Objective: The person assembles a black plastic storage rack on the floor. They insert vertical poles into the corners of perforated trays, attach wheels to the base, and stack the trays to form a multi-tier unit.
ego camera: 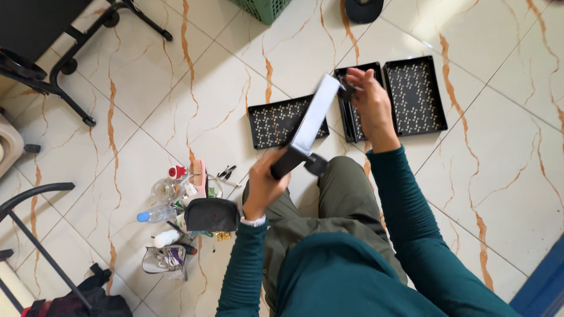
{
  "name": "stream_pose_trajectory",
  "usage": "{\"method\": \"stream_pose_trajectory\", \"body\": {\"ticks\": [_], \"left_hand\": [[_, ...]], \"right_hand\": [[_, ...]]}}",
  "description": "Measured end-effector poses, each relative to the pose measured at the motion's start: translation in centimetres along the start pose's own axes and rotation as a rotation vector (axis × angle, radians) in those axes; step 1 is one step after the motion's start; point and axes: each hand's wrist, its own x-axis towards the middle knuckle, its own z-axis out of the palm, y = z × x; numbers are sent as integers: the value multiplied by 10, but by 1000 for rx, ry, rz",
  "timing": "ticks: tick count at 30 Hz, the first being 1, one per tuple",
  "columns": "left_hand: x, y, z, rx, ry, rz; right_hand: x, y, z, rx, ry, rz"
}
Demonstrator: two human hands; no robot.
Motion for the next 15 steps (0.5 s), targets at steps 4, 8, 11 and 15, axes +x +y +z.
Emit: {"method": "stream_pose_trajectory", "body": {"ticks": [4,8,11,15], "left_hand": [[26,-12,3,349,19,175],[37,-37,12,659,-41,401],[43,-59,27,758,-100,415],[30,-90,35,728,-229,172]], "right_hand": [[-3,18,-7,-229,-5,-39],[-1,45,-11,-409,-238,162],[12,71,-10,-561,-220,220],[23,123,-13,-507,-166,322]]}}
